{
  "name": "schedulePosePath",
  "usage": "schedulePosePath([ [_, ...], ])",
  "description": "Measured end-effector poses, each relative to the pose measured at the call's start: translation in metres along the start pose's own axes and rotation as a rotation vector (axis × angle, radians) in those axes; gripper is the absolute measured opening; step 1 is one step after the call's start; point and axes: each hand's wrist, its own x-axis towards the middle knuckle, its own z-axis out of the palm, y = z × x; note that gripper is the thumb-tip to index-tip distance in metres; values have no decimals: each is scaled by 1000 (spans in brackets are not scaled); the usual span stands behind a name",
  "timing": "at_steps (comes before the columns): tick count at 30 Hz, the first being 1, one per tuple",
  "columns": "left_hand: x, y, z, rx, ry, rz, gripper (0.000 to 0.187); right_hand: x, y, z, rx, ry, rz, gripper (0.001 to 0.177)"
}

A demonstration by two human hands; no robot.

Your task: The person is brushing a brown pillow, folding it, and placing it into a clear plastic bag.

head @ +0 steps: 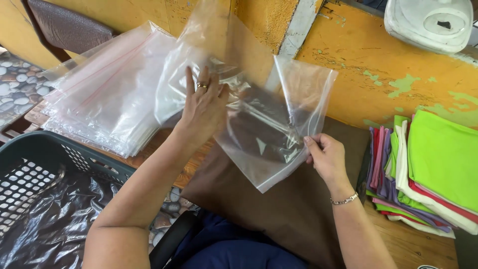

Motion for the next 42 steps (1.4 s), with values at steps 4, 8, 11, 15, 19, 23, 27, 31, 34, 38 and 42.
schedulePosePath([
  [4,-13,18,2,131,-597,-281,75,2,-3,24,271,-197,201,30],
  [8,-8,59,14,-298,-415,1,49,7,-9,43,265,-292,206,20],
  [11,-11,102,28,-627,-380,-13,41,15,-8,54,285,-273,228,18],
  [15,-13,118,55,-707,-570,-168,58,23,7,66,361,-190,226,22],
  [19,-12,108,64,-971,-558,-341,48,23,19,77,392,-173,234,30],
  [23,-16,103,75,-1061,-575,-419,47,22,22,75,402,-172,243,30],
  [27,-15,101,66,-1109,-647,-453,61,28,30,81,440,-179,255,28],
  [31,-18,104,72,-1101,-711,-486,68,32,35,82,458,-236,271,22],
  [34,-25,87,95,-1244,-658,-475,61,21,-3,69,471,-273,274,21],
  [38,-23,79,74,-1210,-566,-525,48,26,-11,51,404,-294,238,18],
  [42,-24,81,48,-1050,-390,-433,45,51,-7,31,-106,-225,64,25],
])
